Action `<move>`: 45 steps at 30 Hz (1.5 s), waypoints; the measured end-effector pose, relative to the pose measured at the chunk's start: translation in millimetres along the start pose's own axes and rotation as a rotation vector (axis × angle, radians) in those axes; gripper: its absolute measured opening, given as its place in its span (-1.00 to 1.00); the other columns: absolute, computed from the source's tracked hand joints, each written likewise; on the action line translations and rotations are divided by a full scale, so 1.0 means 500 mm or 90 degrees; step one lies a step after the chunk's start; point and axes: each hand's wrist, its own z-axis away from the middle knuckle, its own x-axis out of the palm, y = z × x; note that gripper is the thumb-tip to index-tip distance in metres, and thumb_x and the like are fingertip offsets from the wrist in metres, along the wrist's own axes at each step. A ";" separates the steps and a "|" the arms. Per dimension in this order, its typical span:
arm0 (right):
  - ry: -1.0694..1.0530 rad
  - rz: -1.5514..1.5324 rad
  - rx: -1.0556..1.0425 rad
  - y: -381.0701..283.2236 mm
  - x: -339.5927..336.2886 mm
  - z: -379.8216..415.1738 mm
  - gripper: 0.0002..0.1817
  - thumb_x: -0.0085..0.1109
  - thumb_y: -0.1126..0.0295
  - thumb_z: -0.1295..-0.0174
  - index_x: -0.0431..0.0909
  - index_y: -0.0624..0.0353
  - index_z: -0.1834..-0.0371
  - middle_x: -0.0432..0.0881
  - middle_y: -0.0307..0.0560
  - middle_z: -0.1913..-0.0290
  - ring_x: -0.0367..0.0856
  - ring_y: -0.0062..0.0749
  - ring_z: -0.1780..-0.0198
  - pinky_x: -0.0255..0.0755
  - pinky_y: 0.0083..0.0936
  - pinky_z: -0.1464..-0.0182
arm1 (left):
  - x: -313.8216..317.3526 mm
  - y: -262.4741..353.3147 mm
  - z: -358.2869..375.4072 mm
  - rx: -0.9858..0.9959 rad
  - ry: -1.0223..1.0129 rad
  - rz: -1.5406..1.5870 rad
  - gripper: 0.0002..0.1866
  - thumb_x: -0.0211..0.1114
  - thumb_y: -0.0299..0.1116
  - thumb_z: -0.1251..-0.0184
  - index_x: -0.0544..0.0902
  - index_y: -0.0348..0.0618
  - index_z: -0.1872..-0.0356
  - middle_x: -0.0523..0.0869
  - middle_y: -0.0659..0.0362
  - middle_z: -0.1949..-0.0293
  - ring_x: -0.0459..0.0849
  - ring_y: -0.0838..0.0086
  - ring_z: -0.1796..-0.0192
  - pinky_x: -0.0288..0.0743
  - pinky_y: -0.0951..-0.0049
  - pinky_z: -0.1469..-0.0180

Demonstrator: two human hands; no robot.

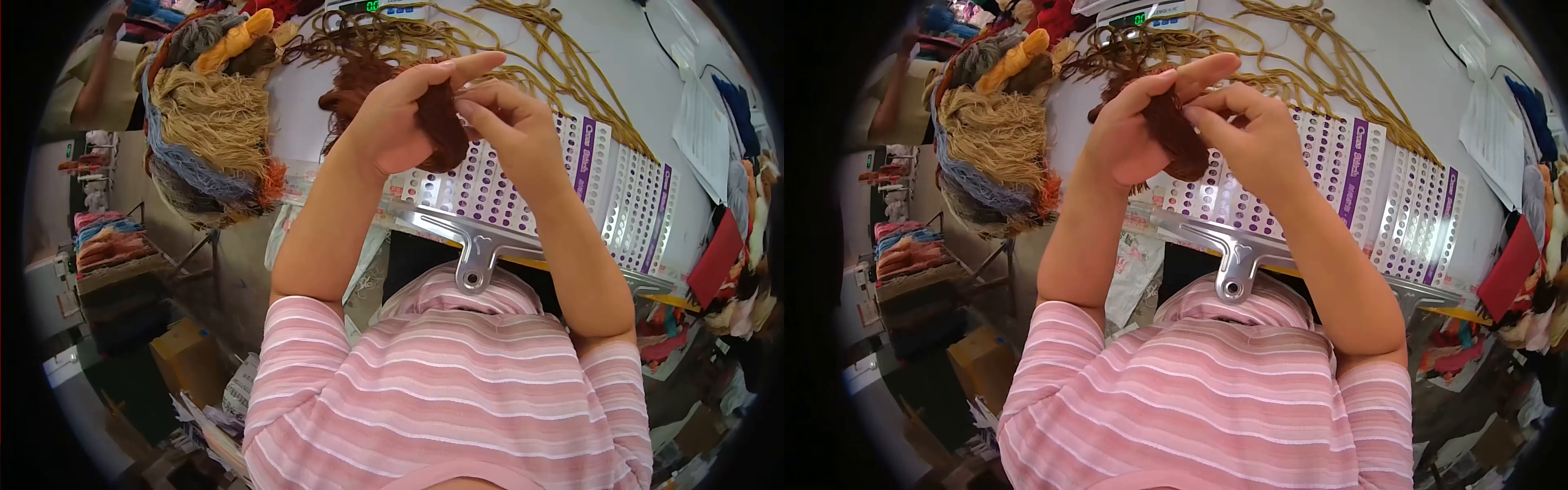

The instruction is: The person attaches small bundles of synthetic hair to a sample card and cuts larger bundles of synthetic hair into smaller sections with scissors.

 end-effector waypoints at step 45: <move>0.024 -0.242 0.041 -0.065 0.027 0.074 -0.87 0.07 0.47 -0.26 0.53 0.31 0.23 0.63 -0.13 0.30 0.57 -0.56 0.18 0.44 -0.50 0.04 | 0.015 0.029 0.064 0.132 -0.005 -0.320 -0.48 0.15 -0.47 -0.23 0.35 -0.51 -0.22 0.53 0.28 0.45 0.57 0.61 0.35 0.44 0.56 0.24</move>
